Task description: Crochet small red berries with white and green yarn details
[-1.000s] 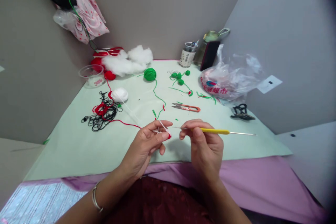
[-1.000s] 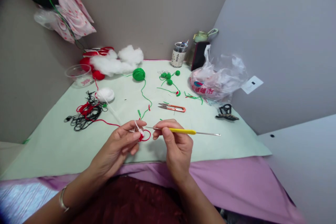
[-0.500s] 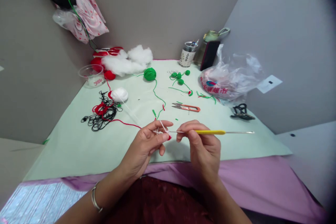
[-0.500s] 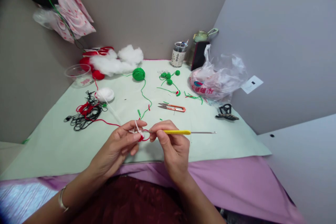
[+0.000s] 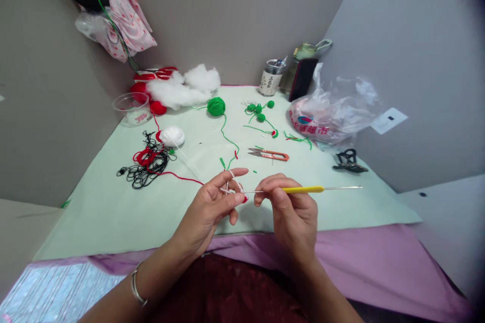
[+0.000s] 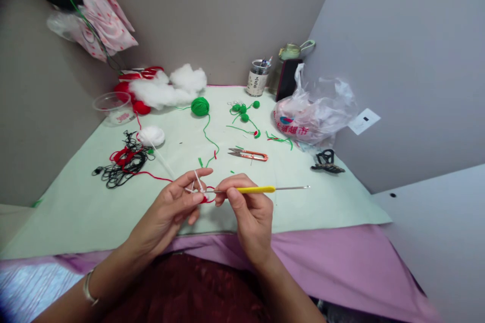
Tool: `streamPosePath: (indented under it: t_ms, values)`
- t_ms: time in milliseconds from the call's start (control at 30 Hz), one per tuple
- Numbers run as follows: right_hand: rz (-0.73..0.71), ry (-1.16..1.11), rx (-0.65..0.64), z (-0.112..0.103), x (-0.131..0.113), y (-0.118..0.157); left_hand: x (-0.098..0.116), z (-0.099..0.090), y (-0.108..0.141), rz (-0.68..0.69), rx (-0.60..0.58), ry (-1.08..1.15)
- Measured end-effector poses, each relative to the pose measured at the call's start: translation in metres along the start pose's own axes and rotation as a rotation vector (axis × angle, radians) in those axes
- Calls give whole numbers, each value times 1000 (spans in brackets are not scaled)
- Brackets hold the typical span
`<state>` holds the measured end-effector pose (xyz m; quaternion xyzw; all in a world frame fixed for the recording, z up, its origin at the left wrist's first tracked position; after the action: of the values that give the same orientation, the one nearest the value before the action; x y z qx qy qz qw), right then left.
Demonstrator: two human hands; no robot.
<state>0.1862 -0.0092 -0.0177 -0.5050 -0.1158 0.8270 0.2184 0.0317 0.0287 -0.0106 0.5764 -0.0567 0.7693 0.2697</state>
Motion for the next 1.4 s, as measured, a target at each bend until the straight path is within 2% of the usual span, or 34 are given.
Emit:
streamPosePath:
  t_ms: [400,467,533,633,700,767,867,933,1033,1100,1267,1400]
  values:
    - [-41,98,-4,1,-3,-1,-1,-1,0,52,8,-83]
    - [-69,172,-31,3,-3,0,-1,0,0,55,18,-78]
    - [-160,348,-76,5,-4,2,-1,2,1,46,30,-51]
    - [-394,664,-187,8,-4,9,-4,4,1,-30,0,51]
    - [-448,700,-195,8,-4,10,-6,5,0,-111,-51,150]
    - [-371,566,-81,4,-5,7,-6,4,-1,-148,-70,224]
    - [-190,258,63,1,-4,-1,-2,2,-3,-89,-11,223]
    - [-117,171,47,4,-2,-5,0,3,-2,-27,20,152]
    - [-90,227,7,8,-1,-6,0,6,0,45,35,15]
    - [-62,230,21,6,0,-6,-1,5,1,60,45,-48]
    - [84,28,66,-2,6,-6,0,1,2,64,59,-88]
    - [62,54,28,-1,1,-7,1,-2,2,75,72,-117]
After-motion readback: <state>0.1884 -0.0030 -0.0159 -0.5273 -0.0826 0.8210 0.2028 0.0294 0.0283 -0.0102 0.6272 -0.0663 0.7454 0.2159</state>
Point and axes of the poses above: each hand's wrist, its own y-axis away from the middle knuckle, its own z-axis out of the palm, x = y × z, the point moved 3 cm from there along -y, towards the middle knuckle, and after that the axes turned 13 degrees about -y, right-handed, at the moved point
